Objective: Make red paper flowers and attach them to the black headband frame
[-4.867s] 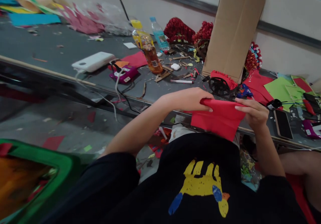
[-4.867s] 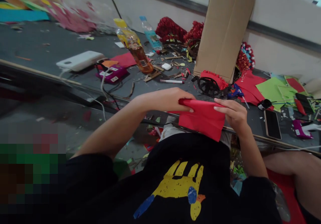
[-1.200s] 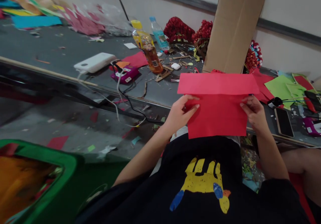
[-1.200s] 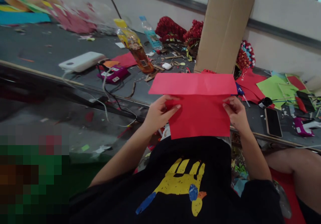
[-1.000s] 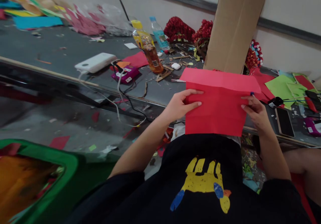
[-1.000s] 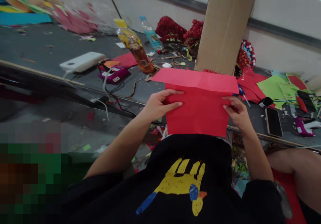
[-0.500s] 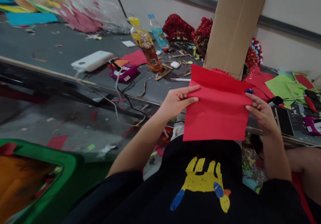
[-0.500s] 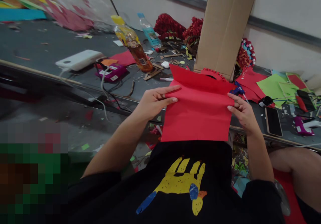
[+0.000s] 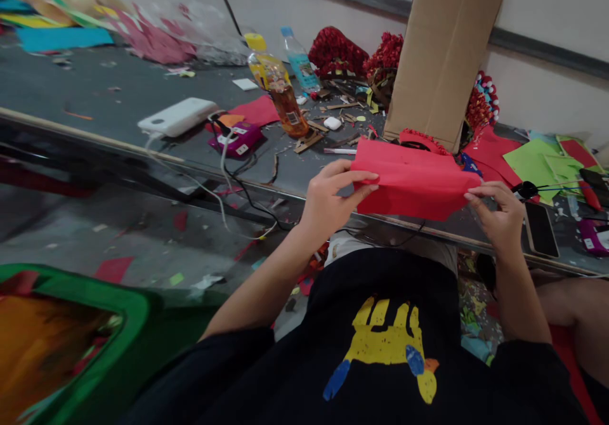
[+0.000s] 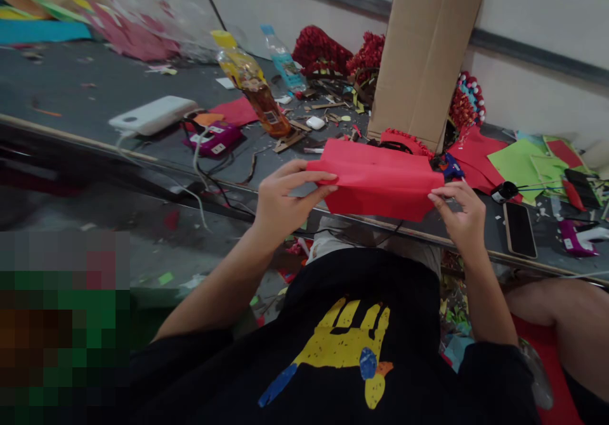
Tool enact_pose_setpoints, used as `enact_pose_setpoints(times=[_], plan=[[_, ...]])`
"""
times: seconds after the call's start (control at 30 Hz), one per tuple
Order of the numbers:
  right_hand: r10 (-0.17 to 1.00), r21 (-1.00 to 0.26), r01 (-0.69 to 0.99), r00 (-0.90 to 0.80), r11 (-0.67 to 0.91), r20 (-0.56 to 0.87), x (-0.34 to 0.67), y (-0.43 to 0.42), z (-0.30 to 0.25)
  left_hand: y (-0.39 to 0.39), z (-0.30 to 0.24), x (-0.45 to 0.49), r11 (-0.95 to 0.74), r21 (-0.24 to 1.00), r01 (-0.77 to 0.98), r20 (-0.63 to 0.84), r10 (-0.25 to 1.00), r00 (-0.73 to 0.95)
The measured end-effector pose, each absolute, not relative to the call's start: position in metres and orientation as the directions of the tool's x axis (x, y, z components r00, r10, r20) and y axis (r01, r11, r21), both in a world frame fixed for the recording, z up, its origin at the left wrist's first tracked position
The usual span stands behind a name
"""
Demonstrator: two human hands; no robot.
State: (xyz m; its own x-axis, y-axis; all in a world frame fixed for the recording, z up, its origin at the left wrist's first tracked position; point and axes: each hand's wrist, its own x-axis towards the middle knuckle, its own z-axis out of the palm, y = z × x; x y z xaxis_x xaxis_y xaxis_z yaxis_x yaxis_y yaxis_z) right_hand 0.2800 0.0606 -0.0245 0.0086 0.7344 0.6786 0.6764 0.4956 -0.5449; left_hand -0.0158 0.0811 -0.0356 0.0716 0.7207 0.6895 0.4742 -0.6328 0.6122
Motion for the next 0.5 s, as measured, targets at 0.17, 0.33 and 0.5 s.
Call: enact_pose_setpoints(times=[0.17, 0.33, 0.5], plan=[[0.663, -0.39, 0.749, -0.086, 0.536, 0.744, 0.273, 0.064, -0.025, 0.087, -0.044, -0.008, -0.704, 0.536, 0.465, 0.73, 0.664, 0.165], [0.689, -0.257, 0.764, -0.315, 0.592, 0.653, 0.251, 0.063, -0.025, 0.087, -0.049, 0.003, -0.713, 0.45, 0.537, 0.771, 0.614, 0.169], [0.68, -0.168, 0.752, -0.446, 0.637, 0.582, 0.224, 0.064, -0.022, 0.084, -0.039, 0.009, -0.703, 0.402, 0.587, 0.801, 0.581, 0.146]])
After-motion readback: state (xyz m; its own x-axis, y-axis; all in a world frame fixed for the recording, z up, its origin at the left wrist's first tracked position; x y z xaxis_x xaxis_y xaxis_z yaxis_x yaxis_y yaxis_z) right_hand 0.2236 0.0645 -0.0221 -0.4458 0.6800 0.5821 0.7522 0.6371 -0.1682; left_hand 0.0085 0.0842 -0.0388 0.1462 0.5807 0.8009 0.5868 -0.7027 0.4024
